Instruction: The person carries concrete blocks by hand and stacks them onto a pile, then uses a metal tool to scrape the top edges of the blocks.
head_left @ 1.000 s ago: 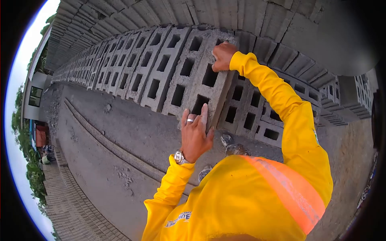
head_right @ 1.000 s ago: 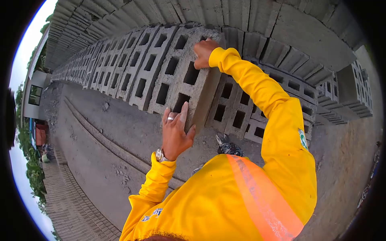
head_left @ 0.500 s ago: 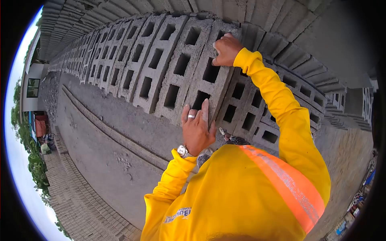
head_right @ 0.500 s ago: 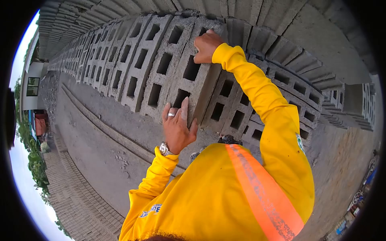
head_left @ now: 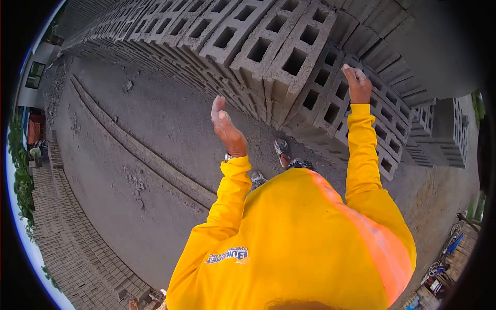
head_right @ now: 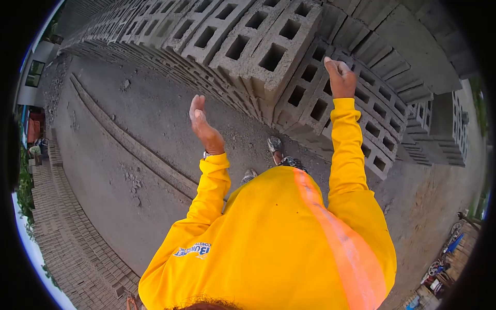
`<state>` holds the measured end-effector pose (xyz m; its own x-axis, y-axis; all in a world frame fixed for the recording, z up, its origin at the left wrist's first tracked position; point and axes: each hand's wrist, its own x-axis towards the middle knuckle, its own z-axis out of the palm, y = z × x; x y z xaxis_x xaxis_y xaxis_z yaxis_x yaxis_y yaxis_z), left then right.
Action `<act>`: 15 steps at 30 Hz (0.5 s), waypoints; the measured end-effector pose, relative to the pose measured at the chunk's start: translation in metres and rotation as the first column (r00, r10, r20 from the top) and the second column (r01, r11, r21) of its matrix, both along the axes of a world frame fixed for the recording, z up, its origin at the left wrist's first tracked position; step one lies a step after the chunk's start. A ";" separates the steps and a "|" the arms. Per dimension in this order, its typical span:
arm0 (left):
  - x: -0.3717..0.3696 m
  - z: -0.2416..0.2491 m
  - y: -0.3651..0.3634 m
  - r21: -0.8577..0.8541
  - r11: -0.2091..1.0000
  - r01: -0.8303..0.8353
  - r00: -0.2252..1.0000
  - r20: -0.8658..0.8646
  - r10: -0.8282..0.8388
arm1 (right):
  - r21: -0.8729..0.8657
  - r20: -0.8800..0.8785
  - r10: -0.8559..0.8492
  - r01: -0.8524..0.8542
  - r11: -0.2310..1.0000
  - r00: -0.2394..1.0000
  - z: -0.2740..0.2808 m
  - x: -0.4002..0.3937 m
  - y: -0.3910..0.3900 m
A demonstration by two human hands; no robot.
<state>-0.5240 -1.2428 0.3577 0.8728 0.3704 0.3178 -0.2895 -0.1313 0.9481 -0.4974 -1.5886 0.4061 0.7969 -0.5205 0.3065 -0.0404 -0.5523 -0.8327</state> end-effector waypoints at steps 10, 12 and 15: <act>0.020 0.022 -0.085 0.393 0.919 0.023 0.937 0.312 -0.157 | 0.180 -0.195 -0.035 0.071 0.981 0.980 -0.059 -0.097 0.048; 0.037 0.038 -0.108 0.471 0.882 -0.023 0.915 0.365 -0.171 | 0.206 -0.200 -0.035 0.076 0.976 0.979 -0.057 -0.098 0.045; 0.057 0.025 -0.130 0.595 0.796 -0.106 0.935 0.332 -0.123 | 0.219 -0.239 -0.039 0.093 0.971 0.970 -0.073 -0.099 0.028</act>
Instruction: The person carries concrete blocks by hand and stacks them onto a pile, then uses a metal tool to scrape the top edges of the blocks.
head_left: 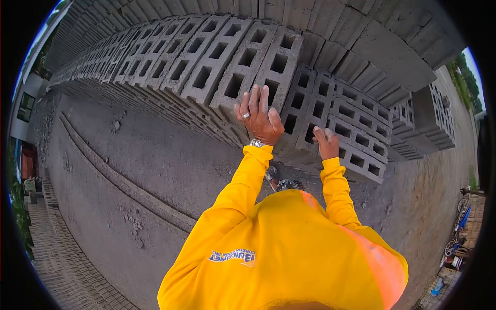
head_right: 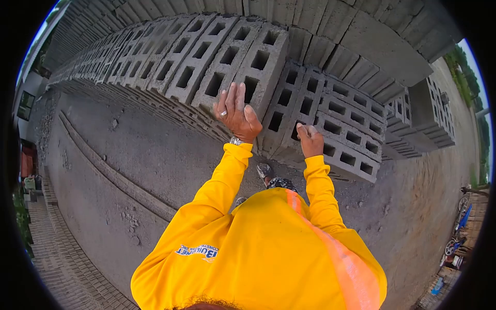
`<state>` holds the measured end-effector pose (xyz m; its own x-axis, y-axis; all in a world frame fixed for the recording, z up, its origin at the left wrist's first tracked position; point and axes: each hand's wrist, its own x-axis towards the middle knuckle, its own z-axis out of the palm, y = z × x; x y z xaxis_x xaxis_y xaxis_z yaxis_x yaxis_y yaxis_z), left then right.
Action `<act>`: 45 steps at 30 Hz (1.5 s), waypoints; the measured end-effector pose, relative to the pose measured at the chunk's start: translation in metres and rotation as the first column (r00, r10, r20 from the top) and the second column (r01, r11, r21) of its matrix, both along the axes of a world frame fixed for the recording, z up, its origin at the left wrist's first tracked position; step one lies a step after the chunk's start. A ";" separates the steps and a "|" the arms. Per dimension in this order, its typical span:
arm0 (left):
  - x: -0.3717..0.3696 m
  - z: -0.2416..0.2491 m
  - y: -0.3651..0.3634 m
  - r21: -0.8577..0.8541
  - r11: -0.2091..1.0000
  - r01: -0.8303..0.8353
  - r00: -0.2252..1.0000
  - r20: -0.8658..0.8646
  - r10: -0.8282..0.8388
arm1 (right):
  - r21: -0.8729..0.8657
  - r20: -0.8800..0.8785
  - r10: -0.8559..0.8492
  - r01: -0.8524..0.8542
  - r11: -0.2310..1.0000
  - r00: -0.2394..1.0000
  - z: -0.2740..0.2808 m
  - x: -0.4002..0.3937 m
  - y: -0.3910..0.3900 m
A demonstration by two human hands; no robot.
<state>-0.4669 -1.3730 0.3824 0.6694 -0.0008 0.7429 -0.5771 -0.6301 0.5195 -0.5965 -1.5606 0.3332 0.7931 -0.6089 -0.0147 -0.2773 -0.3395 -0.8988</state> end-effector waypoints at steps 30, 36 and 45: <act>0.006 -0.015 0.031 0.447 0.874 0.192 0.969 0.056 -0.242 | 0.234 -0.843 -0.126 0.568 0.789 0.522 -0.248 -0.422 0.033; -0.002 -0.008 0.035 0.411 0.892 0.189 0.982 -0.072 -0.175 | 0.244 -0.936 0.040 0.559 0.793 0.351 -0.281 -0.520 0.067; -0.022 0.022 0.056 0.294 0.903 0.313 0.930 -0.285 -0.230 | 0.423 -0.704 0.161 0.227 0.877 0.692 -0.271 -0.292 0.021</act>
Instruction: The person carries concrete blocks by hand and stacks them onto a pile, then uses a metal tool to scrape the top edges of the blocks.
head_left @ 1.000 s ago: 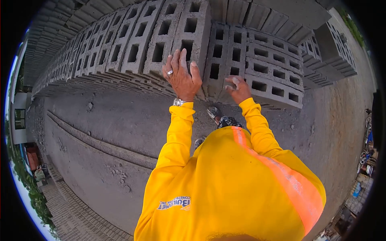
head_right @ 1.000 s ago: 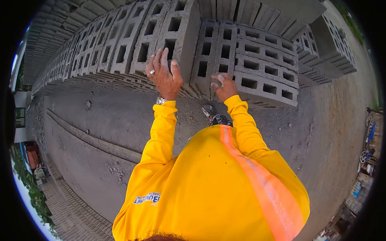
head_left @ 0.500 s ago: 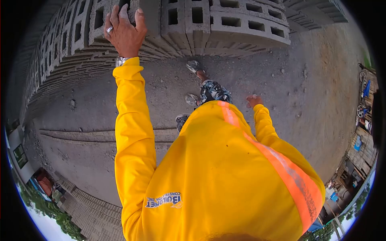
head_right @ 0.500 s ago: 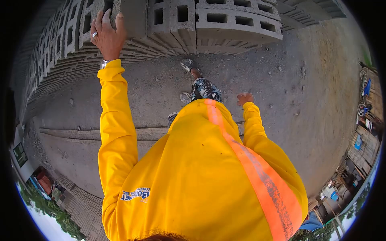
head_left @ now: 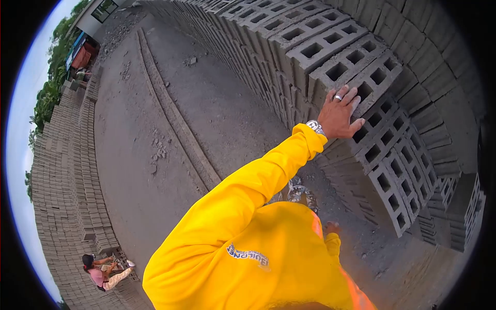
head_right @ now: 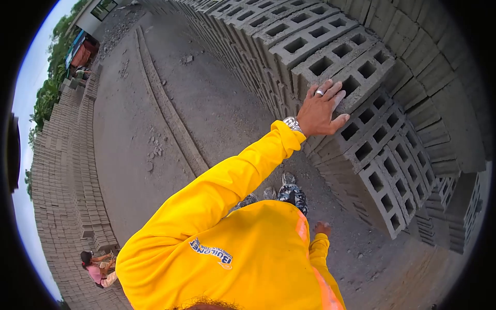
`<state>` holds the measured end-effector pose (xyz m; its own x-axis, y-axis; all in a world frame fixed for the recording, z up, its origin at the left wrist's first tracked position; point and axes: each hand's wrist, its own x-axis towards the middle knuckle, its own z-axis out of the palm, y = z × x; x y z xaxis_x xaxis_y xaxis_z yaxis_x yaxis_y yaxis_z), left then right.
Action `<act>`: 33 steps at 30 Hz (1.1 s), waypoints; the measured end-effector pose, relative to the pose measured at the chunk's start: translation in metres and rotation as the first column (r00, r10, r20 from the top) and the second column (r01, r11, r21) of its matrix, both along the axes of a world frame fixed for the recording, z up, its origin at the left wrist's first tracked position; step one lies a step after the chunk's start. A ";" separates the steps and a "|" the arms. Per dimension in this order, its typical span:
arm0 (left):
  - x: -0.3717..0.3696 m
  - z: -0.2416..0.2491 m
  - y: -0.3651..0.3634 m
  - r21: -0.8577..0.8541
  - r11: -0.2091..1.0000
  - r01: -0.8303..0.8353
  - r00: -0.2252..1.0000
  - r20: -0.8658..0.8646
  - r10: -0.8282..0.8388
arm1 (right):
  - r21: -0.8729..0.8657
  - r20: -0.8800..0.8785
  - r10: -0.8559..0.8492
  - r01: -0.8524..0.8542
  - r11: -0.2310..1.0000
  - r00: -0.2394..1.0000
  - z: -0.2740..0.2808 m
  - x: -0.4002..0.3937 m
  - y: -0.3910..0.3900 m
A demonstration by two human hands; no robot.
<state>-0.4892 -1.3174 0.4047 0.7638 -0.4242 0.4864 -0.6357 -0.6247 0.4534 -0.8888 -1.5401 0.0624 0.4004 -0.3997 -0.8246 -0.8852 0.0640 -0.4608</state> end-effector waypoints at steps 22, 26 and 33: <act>0.397 0.038 0.419 -0.554 0.124 -0.823 0.559 -0.755 0.342 | -0.031 0.310 -0.183 0.202 0.979 0.933 0.100 0.248 0.081; 0.470 0.015 0.465 -0.512 0.120 -0.851 0.521 -0.851 0.064 | -0.111 0.283 -0.350 0.393 0.913 0.893 0.172 0.250 0.096; 0.516 -0.010 0.489 -0.551 0.065 -0.832 0.546 -0.834 -0.074 | -0.179 0.526 -0.486 0.650 0.739 0.698 0.251 0.254 0.060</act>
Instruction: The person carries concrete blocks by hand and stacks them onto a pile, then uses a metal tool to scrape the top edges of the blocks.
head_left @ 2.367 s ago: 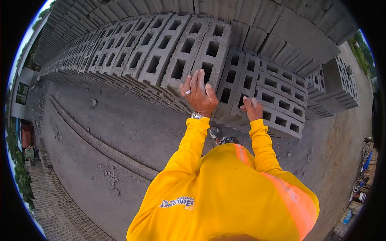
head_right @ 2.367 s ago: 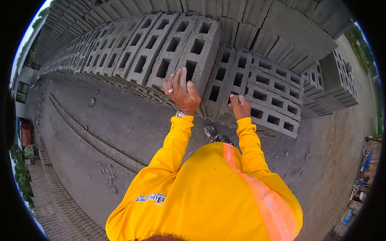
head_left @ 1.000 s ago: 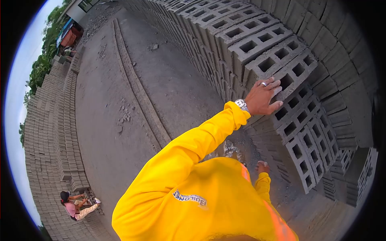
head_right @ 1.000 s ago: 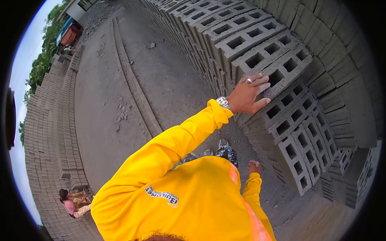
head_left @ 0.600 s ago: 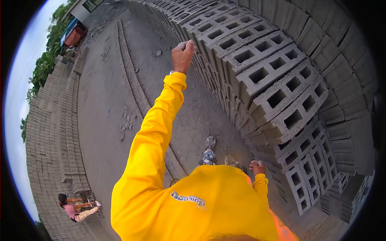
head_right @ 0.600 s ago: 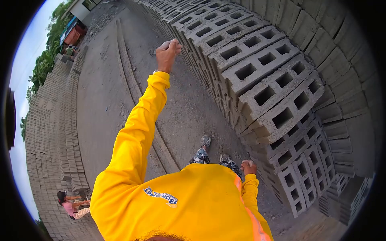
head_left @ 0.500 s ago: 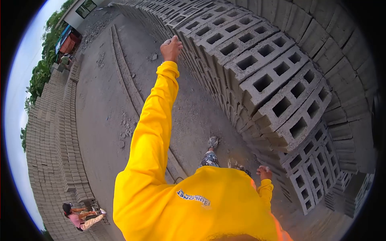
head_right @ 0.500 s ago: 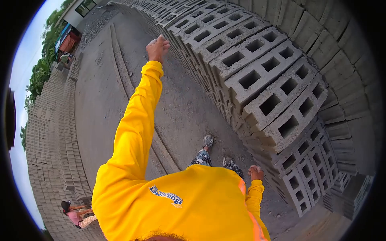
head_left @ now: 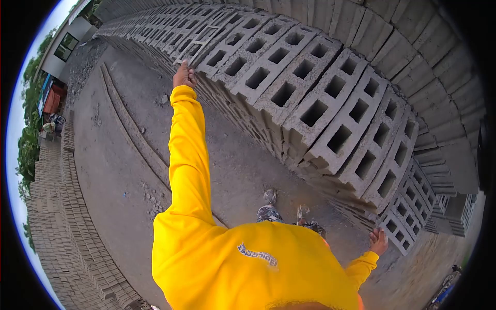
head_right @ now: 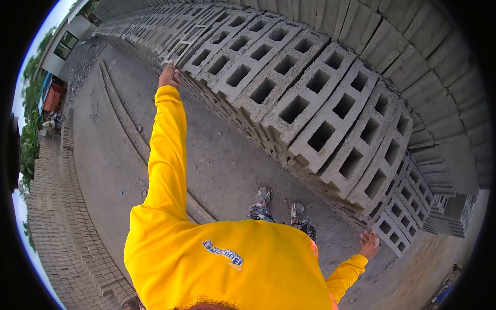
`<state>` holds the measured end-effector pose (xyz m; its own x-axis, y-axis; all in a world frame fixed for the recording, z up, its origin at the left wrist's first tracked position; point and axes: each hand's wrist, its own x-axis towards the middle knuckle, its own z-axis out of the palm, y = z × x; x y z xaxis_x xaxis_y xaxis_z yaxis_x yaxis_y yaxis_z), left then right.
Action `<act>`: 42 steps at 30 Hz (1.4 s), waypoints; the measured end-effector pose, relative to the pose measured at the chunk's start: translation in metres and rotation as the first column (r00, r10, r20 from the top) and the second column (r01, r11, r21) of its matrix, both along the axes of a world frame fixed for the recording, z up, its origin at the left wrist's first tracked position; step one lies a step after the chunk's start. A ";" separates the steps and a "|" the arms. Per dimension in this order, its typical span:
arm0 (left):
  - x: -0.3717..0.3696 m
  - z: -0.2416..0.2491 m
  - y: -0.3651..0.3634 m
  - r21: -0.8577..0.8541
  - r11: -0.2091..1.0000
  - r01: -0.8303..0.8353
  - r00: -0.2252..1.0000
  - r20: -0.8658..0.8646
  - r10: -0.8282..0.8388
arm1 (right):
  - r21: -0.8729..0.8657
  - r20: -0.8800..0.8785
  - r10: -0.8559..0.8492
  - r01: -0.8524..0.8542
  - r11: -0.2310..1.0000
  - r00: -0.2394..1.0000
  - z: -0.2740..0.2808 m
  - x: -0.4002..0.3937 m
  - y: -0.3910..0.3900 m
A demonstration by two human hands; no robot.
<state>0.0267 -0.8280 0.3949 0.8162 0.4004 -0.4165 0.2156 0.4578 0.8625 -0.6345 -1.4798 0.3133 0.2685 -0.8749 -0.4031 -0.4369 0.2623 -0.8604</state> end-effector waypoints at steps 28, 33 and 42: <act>-0.195 0.127 -0.227 -0.087 0.977 0.193 0.787 0.609 -0.101 | -0.338 0.497 0.570 -0.458 0.822 0.654 0.207 0.240 0.112; -0.358 0.117 -0.339 -0.108 0.883 0.457 0.684 0.677 -0.271 | -0.301 0.636 0.705 -0.740 0.602 0.314 0.214 0.315 0.167; -0.460 0.084 -0.453 0.297 0.376 0.878 0.202 0.483 -0.852 | -0.459 0.752 0.634 -0.550 0.698 0.178 0.239 0.272 0.044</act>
